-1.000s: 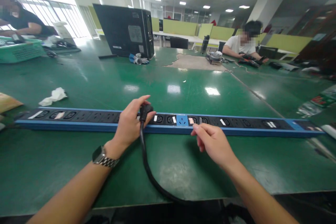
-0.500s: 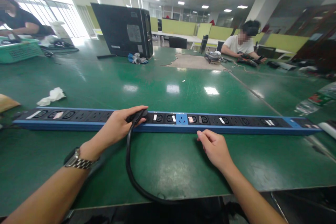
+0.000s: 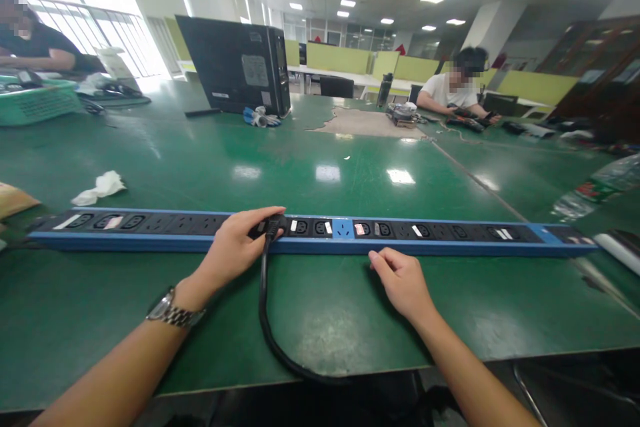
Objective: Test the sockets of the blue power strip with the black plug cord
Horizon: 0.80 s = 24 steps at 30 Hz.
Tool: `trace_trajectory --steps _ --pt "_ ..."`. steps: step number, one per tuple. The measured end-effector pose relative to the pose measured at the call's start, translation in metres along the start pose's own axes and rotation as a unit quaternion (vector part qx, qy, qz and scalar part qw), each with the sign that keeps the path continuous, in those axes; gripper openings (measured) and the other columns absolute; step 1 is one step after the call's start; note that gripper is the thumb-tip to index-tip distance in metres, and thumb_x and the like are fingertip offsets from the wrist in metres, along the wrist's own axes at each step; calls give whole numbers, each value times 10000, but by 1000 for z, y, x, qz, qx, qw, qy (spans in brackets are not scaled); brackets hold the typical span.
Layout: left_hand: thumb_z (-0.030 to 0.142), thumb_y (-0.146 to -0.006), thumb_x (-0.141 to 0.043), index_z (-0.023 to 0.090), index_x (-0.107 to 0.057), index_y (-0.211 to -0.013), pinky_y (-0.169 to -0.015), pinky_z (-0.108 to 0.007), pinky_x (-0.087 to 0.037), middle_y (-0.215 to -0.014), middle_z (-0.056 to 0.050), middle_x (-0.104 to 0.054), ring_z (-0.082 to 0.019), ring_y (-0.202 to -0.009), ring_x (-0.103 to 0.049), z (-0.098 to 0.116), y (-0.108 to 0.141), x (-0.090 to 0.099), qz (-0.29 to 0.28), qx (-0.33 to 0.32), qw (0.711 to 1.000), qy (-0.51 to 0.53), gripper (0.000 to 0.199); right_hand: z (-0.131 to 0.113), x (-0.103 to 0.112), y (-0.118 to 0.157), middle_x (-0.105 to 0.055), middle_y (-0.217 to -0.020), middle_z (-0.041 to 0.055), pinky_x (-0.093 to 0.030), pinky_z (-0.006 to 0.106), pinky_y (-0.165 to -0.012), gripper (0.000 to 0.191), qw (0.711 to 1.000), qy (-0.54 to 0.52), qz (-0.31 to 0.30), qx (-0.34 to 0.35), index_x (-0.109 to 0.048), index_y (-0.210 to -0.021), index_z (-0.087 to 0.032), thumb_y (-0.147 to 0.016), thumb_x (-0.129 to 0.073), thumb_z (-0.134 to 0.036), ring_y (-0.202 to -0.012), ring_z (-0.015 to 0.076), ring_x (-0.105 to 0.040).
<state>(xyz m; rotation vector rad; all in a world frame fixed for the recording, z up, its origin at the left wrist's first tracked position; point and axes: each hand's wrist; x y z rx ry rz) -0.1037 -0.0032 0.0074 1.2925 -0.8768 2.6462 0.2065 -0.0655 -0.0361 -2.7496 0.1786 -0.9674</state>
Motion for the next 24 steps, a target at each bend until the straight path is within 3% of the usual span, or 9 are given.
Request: trace_trajectory --steps 5,9,14,17,24 --pt "511 -849 -601 223 -642 -1124 -915 -417 -533 -1082 -72 -728 -256 -977 -683 3 5 -4 27 43 998 45 400 1 0 -1 -446 -505 -33 -306 239 -526 413 1000 -9 8 7 -589 -605 -176 -912 -494 -435 -512 120 -437" --pt "457 -860 -617 209 -552 -1156 -915 -390 -540 -1119 -80 -710 -231 -1003 -684 20 -4 -9 91 43 986 136 391 0 0 -2 -427 -497 -37 -301 236 -519 413 1000 -15 8 1 -583 -593 -174 -908 -501 -429 -505 114 -419" --pt "379 -891 -587 219 -565 -1100 -789 -327 -550 -965 -40 -722 -195 -864 -696 61 -29 -45 -5 -24 994 110 264 -1 1 -2 -418 -496 -36 -296 237 -516 404 1000 -19 12 -7 -567 -591 -174 -904 -510 -424 -510 115 -413" --pt "328 -896 -576 222 -568 -1091 -746 -315 -544 -931 -38 -724 -196 -838 -696 75 -41 -64 -35 -29 996 82 222 -1 1 -2 -418 -496 -40 -300 234 -515 411 999 -29 12 -8 -552 -587 -175 -909 -504 -427 -505 110 -408" --pt "354 -893 -584 219 -591 -1079 -744 -313 -532 -926 -41 -723 -201 -837 -686 76 -45 -67 -51 -14 996 73 230 -2 1 -4 -407 -495 -44 -288 231 -515 408 999 -30 12 -15 -546 -581 -169 -905 -510 -413 -503 101 -397"
Point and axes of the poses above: each hand's wrist, its own y-axis away from the middle knuckle, its own x-axis out of the back of the hand, z = x × y
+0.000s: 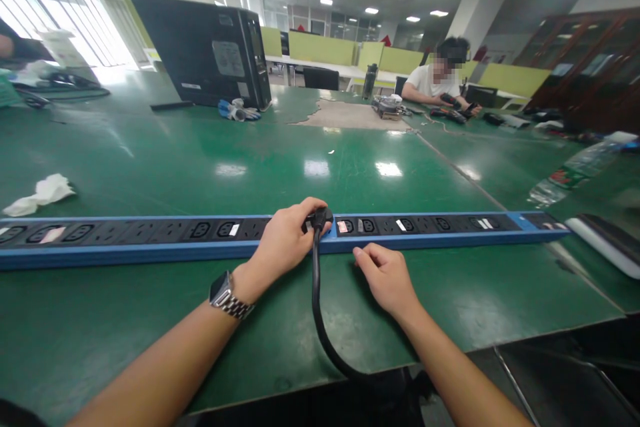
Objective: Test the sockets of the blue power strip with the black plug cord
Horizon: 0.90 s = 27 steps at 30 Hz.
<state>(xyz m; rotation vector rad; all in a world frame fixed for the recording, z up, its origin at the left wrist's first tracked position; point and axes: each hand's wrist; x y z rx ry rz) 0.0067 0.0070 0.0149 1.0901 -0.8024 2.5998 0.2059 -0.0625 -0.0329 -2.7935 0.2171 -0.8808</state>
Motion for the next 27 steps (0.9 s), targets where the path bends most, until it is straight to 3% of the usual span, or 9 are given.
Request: trace_trajectory --steps 13,19,24,27 --pt "401 -885 -587 218 -653 -1144 -861 -359 -514 -1054 -65 -724 -226 -940 -672 -6 0 0 14 15 1000 7 324 2 -1 0 -412 -498 -47 -276 234 -518 397 1000 -7 -3 -7 -557 -591 -161 -901 -517 -407 -494 90 -393" --pt "377 -876 -585 191 -683 -1136 -804 -374 -522 -966 -90 -719 -250 -881 -663 1 -1 2 21 22 998 -58 335 2 0 0 -415 -503 -46 -277 236 -520 399 1000 -7 -4 -11 -547 -592 -164 -903 -515 -412 -497 91 -389" --pt "353 -868 -603 177 -692 -1134 -806 -381 -521 -938 -94 -716 -255 -895 -644 3 1 -2 24 0 997 -78 331 2 -1 0 -420 -500 -45 -279 234 -520 402 1000 -8 -5 -13 -552 -594 -163 -906 -514 -414 -500 92 -400" --pt "282 -857 -618 175 -682 -1137 -897 -390 -505 -1036 -94 -714 -255 -1007 -621 0 2 -5 16 -45 996 -79 306 1 -1 0 -432 -508 -41 -280 236 -522 394 1000 -6 -5 -9 -556 -596 -162 -905 -517 -405 -502 93 -403"
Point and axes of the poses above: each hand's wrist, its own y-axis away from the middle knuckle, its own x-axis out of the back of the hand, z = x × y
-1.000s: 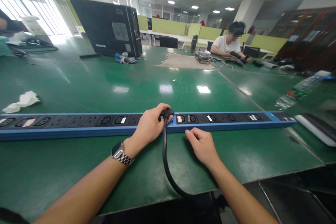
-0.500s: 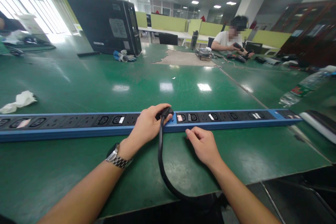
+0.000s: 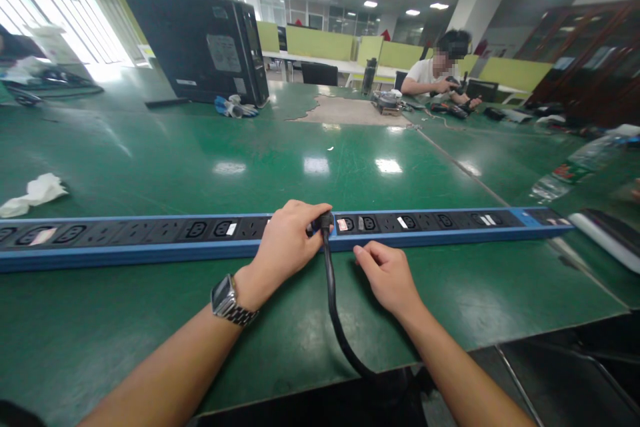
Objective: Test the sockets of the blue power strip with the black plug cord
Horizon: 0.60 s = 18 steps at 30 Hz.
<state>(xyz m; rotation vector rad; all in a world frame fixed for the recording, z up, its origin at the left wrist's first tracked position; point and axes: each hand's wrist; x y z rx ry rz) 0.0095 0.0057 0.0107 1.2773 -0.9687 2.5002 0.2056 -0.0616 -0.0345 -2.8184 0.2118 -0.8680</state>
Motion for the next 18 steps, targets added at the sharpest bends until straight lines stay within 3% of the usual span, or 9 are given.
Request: trace_trajectory --steps 5,7,9,11,14,16,18 --pt "265 -803 -693 201 -603 -1225 -995 -373 -461 -1220 -71 -667 -228 -1133 -595 -6 2 1 -41 -64 997 3 436 2 1 1 -439 -507 -37 -285 235 -522 395 1000 -5 2 2 -556 -587 -161 -901 -523 -400 -502 92 -402" --pt "330 -769 -735 210 -526 -1325 -996 -418 -453 -1231 -79 -664 -256 -1140 -597 -7 5 3 -54 -53 996 -45 605 1 2 1 -443 -499 -37 -296 227 -512 397 1000 -27 0 -10 -562 -586 -161 -887 -543 -419 -493 90 -410" --pt "400 -734 -763 188 -445 -1404 -994 -472 -440 -1241 -109 -657 -302 -1145 -593 -6 7 4 -53 -16 993 -109 771 -6 2 0 -452 -476 -39 -313 214 -474 408 993 -95 -11 -68 -574 -606 -162 -872 -556 -471 -450 87 -421" --pt "451 -724 -758 161 -462 -1392 -992 -494 -429 -1242 -132 -654 -331 -1143 -588 -6 10 3 -56 16 986 -154 786 -22 0 -5 -486 -462 -33 -326 201 -412 455 960 -210 -60 -173 -601 -674 -159 -885 -506 -551 -390 90 -449" --pt "412 -780 -690 183 -549 -1314 -1005 -489 -410 -1265 -115 -644 -327 -1159 -576 -6 13 0 -62 14 981 -183 598 -56 -10 -21 -575 -497 -3 -349 187 -347 544 879 -335 -170 -293 -636 -806 -148 -929 -386 -615 -349 105 -515" --pt "340 -797 -655 207 -503 -1369 -995 -471 -415 -1283 -95 -634 -306 -1160 -575 -6 14 -1 -53 7 982 -181 607 -74 -18 -33 -593 -495 4 -363 173 -339 521 867 -340 -191 -309 -649 -815 -131 -950 -404 -571 -342 97 -529" --pt "296 -799 -642 229 -428 -1432 -986 -444 -422 -1303 -81 -622 -281 -1167 -572 -7 14 -1 -46 0 985 -164 671 -82 -23 -40 -584 -470 0 -373 160 -348 472 878 -322 -179 -307 -657 -771 -112 -963 -449 -490 -334 81 -522"
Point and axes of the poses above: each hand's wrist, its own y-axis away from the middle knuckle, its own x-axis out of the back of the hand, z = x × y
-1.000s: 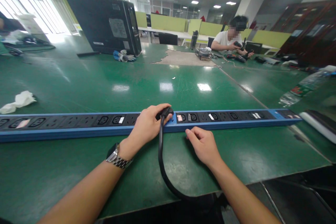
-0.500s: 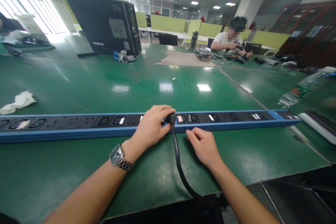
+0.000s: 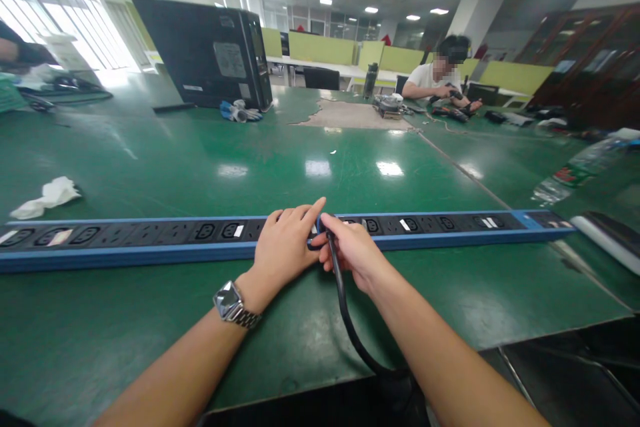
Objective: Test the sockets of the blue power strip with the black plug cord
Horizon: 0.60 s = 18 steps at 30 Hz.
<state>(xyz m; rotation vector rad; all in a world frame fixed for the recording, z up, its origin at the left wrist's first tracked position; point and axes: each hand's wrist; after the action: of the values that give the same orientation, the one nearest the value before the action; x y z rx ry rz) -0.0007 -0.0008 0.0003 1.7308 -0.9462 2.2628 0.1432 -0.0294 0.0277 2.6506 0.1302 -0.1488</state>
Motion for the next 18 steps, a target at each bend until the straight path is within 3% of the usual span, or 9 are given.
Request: trace_trajectory --steps 4,8,10,14,16,18 --pt "321 -838 -628 282 -479 -1390 -993 -432 -410 -1286 -52 -636 -258 -1178 -563 -2 1 1 -1 -27 999 31 573 13 2 -1 -581 -457 -18 -349 150 -335 421 1000 18 12 10 -633 -736 -131 -962 -477 -451 -325 74 -515" --pt "367 -818 -666 242 -559 -1304 -988 -458 -401 -1274 -66 -647 -274 -1164 -566 -3 1 -1 5 -26 999 34 513 32 2 0 -543 -424 -45 -321 150 -324 391 996 14 40 76 -586 -703 -150 -917 -545 -475 -308 72 -490" --pt "347 -823 -659 238 -591 -1258 -986 -456 -398 -1267 -61 -653 -269 -1157 -571 -3 1 -3 8 -21 999 31 453 30 -1 -1 -532 -419 -42 -326 157 -331 394 996 -6 44 81 -592 -682 -140 -895 -572 -471 -307 68 -474" --pt "415 -791 -710 242 -604 -1237 -984 -457 -395 -1259 -60 -658 -276 -1151 -578 -4 2 -3 10 -21 999 34 490 -12 3 13 -435 -373 -72 -289 163 -332 378 985 -120 35 120 -570 -662 -155 -877 -579 -466 -291 51 -373" --pt "456 -755 -750 237 -591 -1258 -992 -464 -389 -1267 -60 -653 -280 -1154 -577 -4 2 -2 8 -24 999 40 571 -40 17 30 -357 -358 -95 -277 166 -337 381 965 -176 41 191 -529 -658 -184 -897 -536 -480 -285 48 -327" --pt "465 -739 -769 237 -581 -1273 -1003 -471 -381 -1274 -57 -649 -280 -1160 -573 -5 2 -2 8 -23 999 45 610 -60 39 44 -328 -359 -96 -270 174 -336 406 962 -174 64 201 -500 -640 -199 -925 -475 -487 -275 50 -311"
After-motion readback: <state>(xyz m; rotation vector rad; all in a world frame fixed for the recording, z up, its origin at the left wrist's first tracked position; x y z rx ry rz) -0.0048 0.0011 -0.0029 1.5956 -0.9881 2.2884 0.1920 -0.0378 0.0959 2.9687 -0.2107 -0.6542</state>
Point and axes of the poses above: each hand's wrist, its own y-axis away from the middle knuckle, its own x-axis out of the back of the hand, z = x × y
